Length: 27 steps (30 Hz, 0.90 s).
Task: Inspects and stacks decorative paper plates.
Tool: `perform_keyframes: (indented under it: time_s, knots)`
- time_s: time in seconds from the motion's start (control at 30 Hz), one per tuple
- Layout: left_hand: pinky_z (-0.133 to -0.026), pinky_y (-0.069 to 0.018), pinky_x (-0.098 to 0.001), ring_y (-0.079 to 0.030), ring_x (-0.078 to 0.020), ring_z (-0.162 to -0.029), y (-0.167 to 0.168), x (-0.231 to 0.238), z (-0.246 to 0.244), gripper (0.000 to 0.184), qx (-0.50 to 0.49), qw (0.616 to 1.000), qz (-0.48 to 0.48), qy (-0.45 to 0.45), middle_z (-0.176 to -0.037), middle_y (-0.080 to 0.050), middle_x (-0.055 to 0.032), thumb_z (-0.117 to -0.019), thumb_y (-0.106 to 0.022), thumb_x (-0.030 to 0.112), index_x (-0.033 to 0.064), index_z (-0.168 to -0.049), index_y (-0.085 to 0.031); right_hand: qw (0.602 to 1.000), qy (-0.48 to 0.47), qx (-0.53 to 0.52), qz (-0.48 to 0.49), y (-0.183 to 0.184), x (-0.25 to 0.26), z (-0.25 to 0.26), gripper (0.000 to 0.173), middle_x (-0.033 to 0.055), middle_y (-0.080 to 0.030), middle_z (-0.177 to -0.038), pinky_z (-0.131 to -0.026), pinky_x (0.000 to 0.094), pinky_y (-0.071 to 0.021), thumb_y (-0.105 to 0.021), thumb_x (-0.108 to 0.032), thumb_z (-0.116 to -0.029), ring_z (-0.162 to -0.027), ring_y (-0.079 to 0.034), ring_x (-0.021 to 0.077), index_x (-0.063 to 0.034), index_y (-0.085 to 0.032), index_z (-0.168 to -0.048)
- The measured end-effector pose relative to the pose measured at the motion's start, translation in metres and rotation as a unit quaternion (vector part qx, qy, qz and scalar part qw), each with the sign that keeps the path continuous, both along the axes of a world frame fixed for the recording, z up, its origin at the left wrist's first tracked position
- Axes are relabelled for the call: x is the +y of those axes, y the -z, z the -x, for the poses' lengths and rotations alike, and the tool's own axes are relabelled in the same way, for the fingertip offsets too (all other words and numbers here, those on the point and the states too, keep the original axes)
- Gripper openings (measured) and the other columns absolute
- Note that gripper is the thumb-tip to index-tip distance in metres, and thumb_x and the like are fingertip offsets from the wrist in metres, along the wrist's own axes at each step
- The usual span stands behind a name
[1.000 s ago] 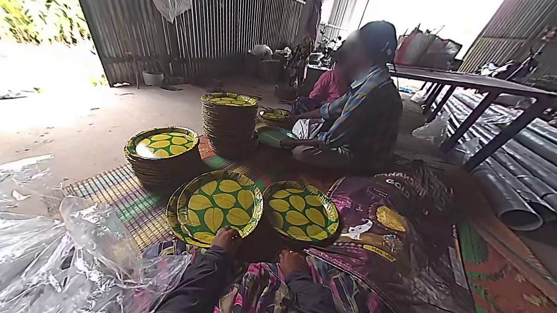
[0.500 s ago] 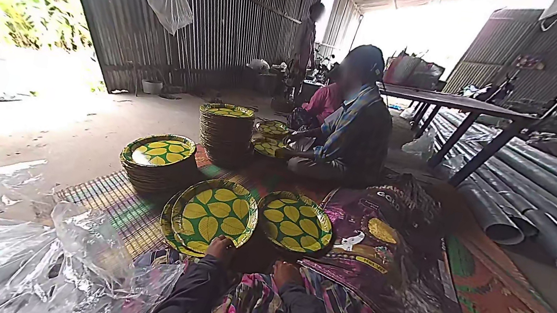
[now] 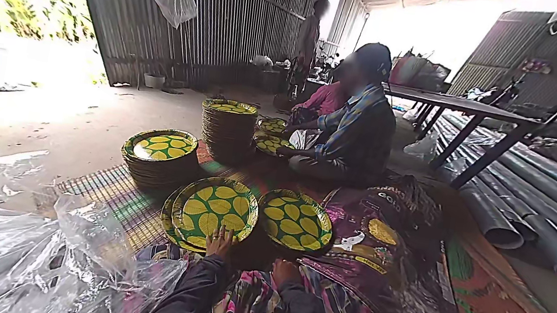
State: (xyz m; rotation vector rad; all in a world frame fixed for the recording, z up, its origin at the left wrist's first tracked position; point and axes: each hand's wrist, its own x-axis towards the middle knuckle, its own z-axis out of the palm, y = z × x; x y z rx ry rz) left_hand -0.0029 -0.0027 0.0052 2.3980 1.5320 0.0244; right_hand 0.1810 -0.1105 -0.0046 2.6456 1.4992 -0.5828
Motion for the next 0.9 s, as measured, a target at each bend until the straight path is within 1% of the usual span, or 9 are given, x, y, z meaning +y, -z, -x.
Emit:
perform_keyframes:
  time_s: [0.03,0.07,0.1,0.2,0.27,0.37,0.6,0.77,0.9]
  knots:
    - [-0.122,-0.0209,-0.0679,-0.013,-0.0427,-0.159,0.003,-0.001,-0.002,0.089,0.016,1.0,0.007,0.002,-0.172,-0.013,-0.0209,-0.0931,-0.074,0.032,0.0177,-0.166,-0.024,1.0,0.0,-0.002,-0.005,0.002,0.0,-0.001,0.044,0.0212,-0.063,-0.139,-0.113,0.0539,-0.0418,-0.039,-0.031,-0.1112,-0.135,-0.057,0.0363,-0.0041,-0.062,-0.138]
    - [-0.121,-0.0203,-0.0697,-0.012,-0.0441,-0.159,0.005,-0.001,-0.004,0.08,0.027,1.0,0.011,0.0,-0.173,-0.012,-0.0216,-0.0987,-0.066,0.02,0.0167,-0.166,-0.023,1.0,-0.002,-0.003,-0.007,0.004,0.001,-0.002,0.044,0.0215,-0.064,-0.138,-0.112,0.0539,-0.0424,-0.039,-0.03,-0.1111,-0.134,-0.057,0.0366,-0.0035,-0.062,-0.137]
    - [-0.12,-0.0201,-0.0714,-0.013,-0.0452,-0.159,0.009,0.0,-0.006,0.071,0.033,0.999,0.012,-0.005,-0.172,-0.014,-0.0221,-0.1029,-0.058,0.013,0.016,-0.166,-0.024,1.0,-0.004,-0.004,-0.008,0.004,0.001,-0.002,0.043,0.0217,-0.064,-0.137,-0.112,0.0541,-0.0432,-0.04,-0.03,-0.111,-0.133,-0.058,0.0369,-0.0032,-0.062,-0.136]
    - [-0.119,-0.0178,-0.0755,-0.013,-0.0473,-0.158,0.005,0.009,-0.013,0.06,0.048,0.998,0.038,-0.014,-0.172,-0.015,-0.0225,-0.1102,-0.044,0.014,0.0182,-0.166,-0.023,1.0,-0.002,0.002,-0.007,0.001,0.0,0.001,0.044,0.0223,-0.063,-0.139,-0.112,0.0549,-0.0429,-0.04,-0.029,-0.1111,-0.134,-0.057,0.0379,-0.0028,-0.061,-0.138]
    - [-0.117,-0.0188,-0.0778,-0.013,-0.0497,-0.157,0.003,0.018,-0.018,0.059,0.054,0.997,0.048,-0.01,-0.172,-0.014,-0.0238,-0.1109,-0.043,0.017,0.022,-0.166,-0.024,1.0,0.002,0.001,-0.006,-0.001,-0.002,0.001,0.044,0.0227,-0.062,-0.14,-0.112,0.0548,-0.0428,-0.039,-0.029,-0.1112,-0.134,-0.057,0.0381,-0.003,-0.06,-0.14]
    - [-0.115,-0.0221,-0.0786,-0.015,-0.0515,-0.156,0.002,0.026,-0.018,0.058,0.06,0.997,0.048,-0.001,-0.171,-0.017,-0.025,-0.1111,-0.043,0.016,0.0222,-0.166,-0.025,1.0,0.009,-0.004,0.0,-0.001,-0.001,0.003,0.044,0.0224,-0.062,-0.14,-0.111,0.0547,-0.044,-0.039,-0.03,-0.1111,-0.133,-0.058,0.038,-0.0034,-0.06,-0.14]
    - [-0.117,-0.0237,-0.0748,-0.018,-0.0514,-0.156,-0.005,0.02,-0.013,0.058,0.05,0.997,0.059,0.021,-0.168,-0.02,-0.0288,-0.1106,-0.044,0.015,0.0149,-0.165,-0.025,1.0,0.017,-0.019,0.002,0.002,0.003,0.004,0.044,0.0215,-0.063,-0.139,-0.111,0.0545,-0.0449,-0.04,-0.03,-0.1111,-0.133,-0.058,0.0371,-0.0055,-0.06,-0.141]
    - [-0.118,-0.0172,-0.0773,-0.013,-0.052,-0.157,0.004,0.014,-0.02,0.06,0.052,0.998,0.035,0.008,-0.17,-0.014,-0.0297,-0.1096,-0.04,0.006,0.0028,-0.165,-0.017,0.999,0.018,-0.029,0.0,0.0,0.001,0.006,0.044,0.0224,-0.063,-0.138,-0.111,0.0546,-0.0443,-0.04,-0.03,-0.1109,-0.133,-0.058,0.0375,-0.0038,-0.06,-0.14]
    - [-0.117,-0.0168,-0.0785,-0.013,-0.052,-0.157,0.011,0.015,-0.025,0.059,0.058,0.998,0.027,-0.005,-0.169,-0.013,-0.0304,-0.1105,-0.038,0.008,-0.0009,-0.164,-0.016,0.999,0.02,-0.025,-0.002,-0.001,0.001,0.005,0.044,0.0225,-0.064,-0.137,-0.111,0.0541,-0.0448,-0.041,-0.03,-0.1108,-0.132,-0.059,0.0373,-0.0037,-0.061,-0.139]
